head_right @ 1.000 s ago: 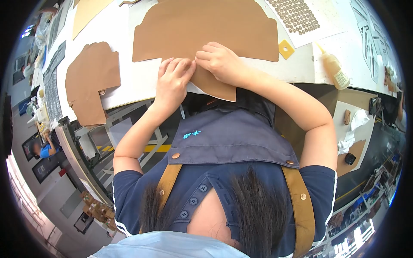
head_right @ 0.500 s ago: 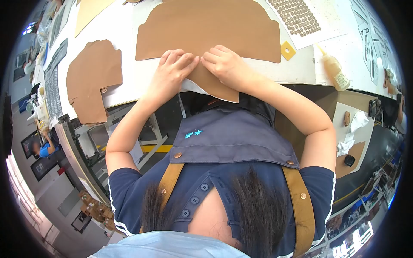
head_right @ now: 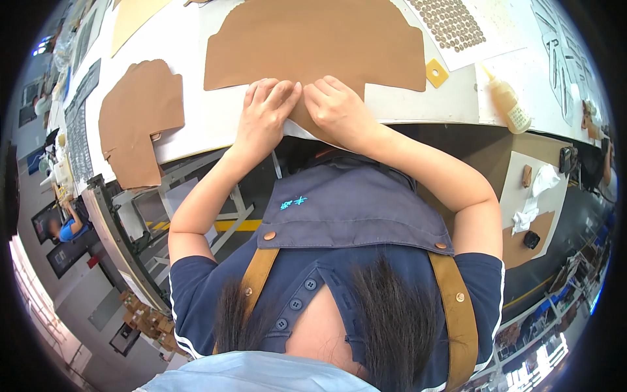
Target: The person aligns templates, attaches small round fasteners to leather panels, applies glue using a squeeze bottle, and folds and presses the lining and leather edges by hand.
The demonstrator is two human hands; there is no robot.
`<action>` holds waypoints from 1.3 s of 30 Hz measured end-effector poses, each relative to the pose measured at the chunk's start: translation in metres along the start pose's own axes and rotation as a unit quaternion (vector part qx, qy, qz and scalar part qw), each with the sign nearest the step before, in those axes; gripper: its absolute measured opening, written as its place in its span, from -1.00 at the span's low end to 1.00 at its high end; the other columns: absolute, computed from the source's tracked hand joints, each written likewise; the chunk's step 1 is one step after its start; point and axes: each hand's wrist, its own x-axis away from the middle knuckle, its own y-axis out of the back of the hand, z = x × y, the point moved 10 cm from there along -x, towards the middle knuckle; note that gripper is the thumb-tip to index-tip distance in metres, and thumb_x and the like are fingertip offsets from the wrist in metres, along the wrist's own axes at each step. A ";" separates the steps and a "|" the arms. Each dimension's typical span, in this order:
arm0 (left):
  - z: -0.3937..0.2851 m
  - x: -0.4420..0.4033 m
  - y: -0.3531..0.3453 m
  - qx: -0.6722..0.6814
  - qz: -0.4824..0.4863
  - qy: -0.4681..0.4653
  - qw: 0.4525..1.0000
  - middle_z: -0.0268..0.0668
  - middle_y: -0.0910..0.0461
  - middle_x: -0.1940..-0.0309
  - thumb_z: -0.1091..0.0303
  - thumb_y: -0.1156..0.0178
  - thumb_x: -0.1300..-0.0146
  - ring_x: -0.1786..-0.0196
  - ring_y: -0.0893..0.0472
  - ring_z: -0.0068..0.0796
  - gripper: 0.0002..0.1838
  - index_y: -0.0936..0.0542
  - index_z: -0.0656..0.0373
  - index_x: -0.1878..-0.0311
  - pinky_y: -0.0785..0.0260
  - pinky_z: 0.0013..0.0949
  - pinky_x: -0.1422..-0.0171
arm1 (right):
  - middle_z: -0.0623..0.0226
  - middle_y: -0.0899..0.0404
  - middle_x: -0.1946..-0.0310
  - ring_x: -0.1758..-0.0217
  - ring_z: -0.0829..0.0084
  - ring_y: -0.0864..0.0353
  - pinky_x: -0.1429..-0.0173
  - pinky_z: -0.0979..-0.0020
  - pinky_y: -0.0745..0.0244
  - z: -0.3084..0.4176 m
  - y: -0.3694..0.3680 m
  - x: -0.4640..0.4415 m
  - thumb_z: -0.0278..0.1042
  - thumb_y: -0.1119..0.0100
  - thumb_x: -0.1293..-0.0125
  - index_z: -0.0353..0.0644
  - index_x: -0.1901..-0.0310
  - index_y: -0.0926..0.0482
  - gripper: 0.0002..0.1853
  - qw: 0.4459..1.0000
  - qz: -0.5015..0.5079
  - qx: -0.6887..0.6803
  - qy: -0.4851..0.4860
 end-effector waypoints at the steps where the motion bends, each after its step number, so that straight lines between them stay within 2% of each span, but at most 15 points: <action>1: 0.000 0.000 -0.001 0.002 -0.001 -0.001 1.000 -0.28 -0.55 -0.12 0.55 -0.19 -0.09 -0.27 -0.47 -0.21 -0.47 -0.63 0.24 -0.22 -0.24 -0.05 -0.49 | 0.24 -0.54 0.32 0.14 0.30 -0.60 -0.15 0.31 -0.54 0.004 -0.001 -0.001 -0.47 -0.20 -0.11 -0.34 0.25 -0.63 -0.82 1.000 -0.004 0.014 0.009; 6: -0.002 -0.003 -0.003 0.009 -0.008 -0.007 1.000 -0.27 -0.55 -0.11 0.58 -0.17 -0.08 -0.28 -0.47 -0.21 -0.46 -0.63 0.25 -0.21 -0.22 -0.05 -0.52 | 0.21 -0.53 0.32 0.17 0.28 -0.59 -0.14 0.30 -0.54 0.019 -0.003 -0.006 -0.46 -0.20 -0.10 -0.40 0.21 -0.64 -0.76 0.996 -0.019 0.063 0.058; 9: -0.001 -0.001 -0.001 0.009 -0.014 -0.003 1.000 -0.27 -0.55 -0.11 0.59 -0.16 -0.07 -0.29 -0.47 -0.21 -0.46 -0.63 0.27 -0.21 -0.19 -0.03 -0.54 | 0.24 -0.53 0.33 0.18 0.30 -0.59 -0.12 0.31 -0.54 0.004 -0.008 -0.003 -0.46 -0.21 -0.09 -0.41 0.18 -0.65 -0.74 1.000 -0.004 -0.006 0.002; 12: -0.002 0.001 -0.002 0.005 -0.016 0.020 1.000 -0.27 -0.54 -0.12 0.59 -0.16 -0.08 -0.30 -0.47 -0.22 -0.46 -0.62 0.27 -0.21 -0.16 -0.02 -0.57 | 0.26 -0.52 0.34 0.17 0.32 -0.59 -0.10 0.32 -0.55 -0.008 0.002 -0.001 -0.46 -0.21 -0.09 -0.40 0.17 -0.65 -0.74 0.998 -0.033 -0.048 -0.022; 18: -0.007 0.000 -0.004 -0.022 -0.007 0.026 0.999 -0.26 -0.52 -0.14 0.57 -0.16 -0.10 -0.32 -0.46 -0.23 -0.45 -0.61 0.25 -0.24 -0.09 -0.02 -0.61 | 0.28 -0.52 0.32 0.17 0.31 -0.59 -0.13 0.33 -0.53 0.000 -0.004 -0.003 -0.48 -0.20 -0.11 -0.36 0.18 -0.65 -0.76 0.998 -0.029 -0.016 0.050; 21: -0.012 0.001 0.004 -0.041 -0.002 0.037 0.998 -0.26 -0.53 -0.13 0.56 -0.16 -0.10 -0.34 -0.45 -0.22 -0.47 -0.62 0.26 -0.23 -0.06 -0.02 -0.64 | 0.33 -0.52 0.30 0.15 0.36 -0.58 -0.17 0.33 -0.52 -0.025 0.013 -0.002 -0.46 -0.21 -0.10 -0.34 0.18 -0.66 -0.76 0.992 -0.056 -0.113 0.006; 24: -0.018 0.003 0.002 -0.056 -0.017 0.049 0.997 -0.25 -0.55 -0.10 0.55 -0.16 -0.11 -0.36 -0.45 -0.22 -0.49 -0.63 0.29 -0.20 -0.04 0.00 -0.65 | 0.30 -0.62 0.15 0.06 0.27 -0.61 -0.22 0.24 -0.50 -0.032 0.006 0.004 -0.45 -0.20 -0.18 -0.34 0.07 -0.67 -0.71 0.990 -0.022 -0.136 -0.036; 26: -0.023 0.002 -0.001 -0.079 -0.028 0.036 0.996 -0.23 -0.56 -0.09 0.55 -0.16 -0.11 -0.36 -0.45 -0.21 -0.50 -0.63 0.30 -0.19 -0.03 0.01 -0.66 | 0.31 -0.62 0.14 0.04 0.27 -0.60 -0.22 0.24 -0.49 -0.021 -0.003 0.002 -0.45 -0.20 -0.19 -0.31 0.06 -0.68 -0.71 0.995 0.005 -0.094 0.015; 29: -0.028 -0.008 -0.009 -0.119 0.011 0.006 0.993 -0.22 -0.57 -0.07 0.55 -0.16 -0.12 -0.36 -0.45 -0.22 -0.52 -0.64 0.34 -0.17 -0.02 0.01 -0.66 | 0.33 -0.61 0.13 0.02 0.28 -0.60 -0.22 0.25 -0.48 -0.015 -0.014 0.002 -0.45 -0.20 -0.21 -0.27 0.04 -0.69 -0.71 0.994 0.038 -0.056 0.088; 30: -0.026 -0.008 -0.008 -0.111 0.015 0.012 0.994 -0.22 -0.56 -0.08 0.55 -0.16 -0.13 -0.37 -0.45 -0.22 -0.52 -0.64 0.32 -0.18 -0.01 0.02 -0.66 | 0.34 -0.61 0.13 0.01 0.29 -0.60 -0.22 0.25 -0.48 -0.016 -0.014 0.001 -0.45 -0.20 -0.22 -0.26 0.03 -0.69 -0.71 0.992 0.045 -0.044 0.112; 33: -0.018 -0.003 -0.007 -0.074 0.016 0.043 0.996 -0.23 -0.53 -0.13 0.55 -0.17 -0.13 -0.38 -0.43 -0.23 -0.50 -0.64 0.25 -0.20 0.02 0.06 -0.67 | 0.37 -0.62 0.13 0.01 0.32 -0.60 -0.24 0.27 -0.47 -0.034 -0.001 -0.001 -0.45 -0.21 -0.20 -0.25 0.05 -0.69 -0.72 0.990 0.012 -0.124 0.073; 36: -0.014 0.016 -0.002 -0.050 0.004 0.093 0.994 -0.24 -0.50 -0.18 0.54 -0.17 -0.14 -0.40 -0.41 -0.21 -0.48 -0.63 0.16 -0.24 0.05 0.10 -0.68 | 0.40 -0.63 0.12 0.00 0.35 -0.60 -0.26 0.29 -0.46 -0.041 -0.011 -0.005 -0.46 -0.22 -0.19 -0.23 0.07 -0.69 -0.74 0.987 0.026 -0.157 0.012; 39: -0.015 0.018 -0.004 -0.072 0.001 0.097 0.993 -0.26 -0.48 -0.21 0.52 -0.18 -0.15 -0.42 -0.39 -0.19 -0.46 -0.62 0.09 -0.27 0.07 0.12 -0.68 | 0.41 -0.63 0.12 0.01 0.34 -0.60 -0.26 0.31 -0.45 -0.032 -0.015 -0.011 -0.47 -0.22 -0.19 -0.22 0.07 -0.69 -0.74 0.989 0.047 -0.125 0.070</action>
